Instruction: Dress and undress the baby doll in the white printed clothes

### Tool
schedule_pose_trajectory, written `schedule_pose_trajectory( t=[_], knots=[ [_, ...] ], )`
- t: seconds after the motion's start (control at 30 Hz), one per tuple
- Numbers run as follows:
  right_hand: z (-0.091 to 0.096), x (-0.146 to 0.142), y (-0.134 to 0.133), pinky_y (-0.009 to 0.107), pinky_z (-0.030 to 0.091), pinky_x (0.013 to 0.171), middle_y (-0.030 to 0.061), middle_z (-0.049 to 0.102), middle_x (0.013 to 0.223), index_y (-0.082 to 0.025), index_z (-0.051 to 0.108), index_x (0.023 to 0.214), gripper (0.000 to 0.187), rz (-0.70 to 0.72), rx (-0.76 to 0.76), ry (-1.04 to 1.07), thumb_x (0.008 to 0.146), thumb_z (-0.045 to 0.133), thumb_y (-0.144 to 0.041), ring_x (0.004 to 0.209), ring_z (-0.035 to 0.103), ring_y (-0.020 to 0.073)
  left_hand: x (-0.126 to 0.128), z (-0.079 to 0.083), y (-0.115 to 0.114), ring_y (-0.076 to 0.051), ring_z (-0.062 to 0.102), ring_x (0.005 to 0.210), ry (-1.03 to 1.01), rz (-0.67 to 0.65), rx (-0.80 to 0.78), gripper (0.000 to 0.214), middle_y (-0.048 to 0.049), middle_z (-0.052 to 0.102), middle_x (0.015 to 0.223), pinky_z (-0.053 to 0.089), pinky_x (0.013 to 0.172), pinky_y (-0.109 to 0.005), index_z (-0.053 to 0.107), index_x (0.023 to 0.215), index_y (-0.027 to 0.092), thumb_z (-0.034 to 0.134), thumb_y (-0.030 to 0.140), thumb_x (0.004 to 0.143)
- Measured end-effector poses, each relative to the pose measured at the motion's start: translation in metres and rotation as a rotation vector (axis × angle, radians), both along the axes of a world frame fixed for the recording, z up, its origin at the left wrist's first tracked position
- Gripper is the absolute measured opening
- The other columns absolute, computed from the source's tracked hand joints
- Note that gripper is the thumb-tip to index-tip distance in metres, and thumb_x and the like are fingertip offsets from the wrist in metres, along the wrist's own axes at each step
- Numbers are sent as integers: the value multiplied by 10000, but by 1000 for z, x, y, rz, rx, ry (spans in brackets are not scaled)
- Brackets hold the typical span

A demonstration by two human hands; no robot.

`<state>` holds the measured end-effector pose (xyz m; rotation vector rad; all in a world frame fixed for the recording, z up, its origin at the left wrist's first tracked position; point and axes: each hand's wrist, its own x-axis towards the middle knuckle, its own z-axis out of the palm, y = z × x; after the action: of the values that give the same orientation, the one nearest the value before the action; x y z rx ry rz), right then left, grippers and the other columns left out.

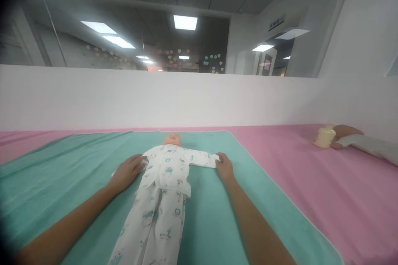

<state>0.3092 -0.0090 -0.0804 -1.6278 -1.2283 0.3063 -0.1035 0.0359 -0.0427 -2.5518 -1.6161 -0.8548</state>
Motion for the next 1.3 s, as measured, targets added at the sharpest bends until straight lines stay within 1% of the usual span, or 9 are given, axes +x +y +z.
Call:
schedule_pose_trajectory(
  t=[0.07,0.17,0.43,0.73,0.9,1.03,1.1,1.2,1.3],
  knots=[
    [1,7,4,275,428,753,32,595,1093,-200,527,1132,451,31,-11,-15,693,464,-278,768,541,147,-23,-2,-1,-244,471,1115,71,65,-89,494,-56,492,1260,378,881,-347,416,1280,282,266,501,864],
    [2,16,10,299,417,780,39,556,1170,-211,469,1230,538,40,-45,-71,696,475,-278,781,522,154,-46,-1,-2,-282,495,1048,174,205,-123,548,-106,561,1120,385,836,-366,504,1188,228,285,575,824],
    [5,20,8,289,430,727,29,485,1267,-284,262,1372,630,-49,-80,-207,759,410,-292,692,516,125,-55,12,-4,-315,580,841,126,448,-360,647,-147,618,974,410,630,-355,554,1071,210,312,702,728],
    [1,21,8,279,432,738,46,545,1181,-237,408,1284,570,-90,-171,-176,715,425,-229,823,561,162,-59,13,0,-175,558,675,-350,424,-179,365,-19,603,751,393,586,-251,614,980,214,502,423,702],
    [4,18,0,261,425,679,39,582,1114,-248,475,1212,522,-159,-136,-163,692,437,-221,825,566,179,-67,8,8,-139,541,646,-833,398,-123,310,-5,594,724,405,563,-225,632,911,200,551,365,661],
    [5,16,-3,248,401,611,46,589,1069,-233,510,1157,503,-222,-176,-191,657,461,-210,799,564,186,-70,3,17,-137,558,675,-1038,410,-126,318,-25,607,774,446,606,-234,607,902,163,581,325,630],
    [5,13,-2,256,397,621,56,587,1044,-221,512,1149,507,-221,-240,-251,643,477,-208,823,561,201,-71,1,21,-150,560,688,-915,466,-123,275,-31,608,779,453,632,-257,599,881,169,562,312,649],
    [4,9,-2,280,406,646,82,548,1060,-198,507,1154,489,-209,-351,-357,666,467,-212,826,555,209,-70,-1,22,-202,564,760,-458,493,-169,201,-49,610,807,449,694,-314,603,844,193,507,298,703],
    [8,2,-6,313,424,699,123,428,1183,-156,477,1191,501,-249,-300,-478,693,456,-210,870,538,216,-64,-2,19,-267,529,944,-108,447,-60,255,-101,581,984,431,792,-369,604,917,190,413,263,765]
  ],
)
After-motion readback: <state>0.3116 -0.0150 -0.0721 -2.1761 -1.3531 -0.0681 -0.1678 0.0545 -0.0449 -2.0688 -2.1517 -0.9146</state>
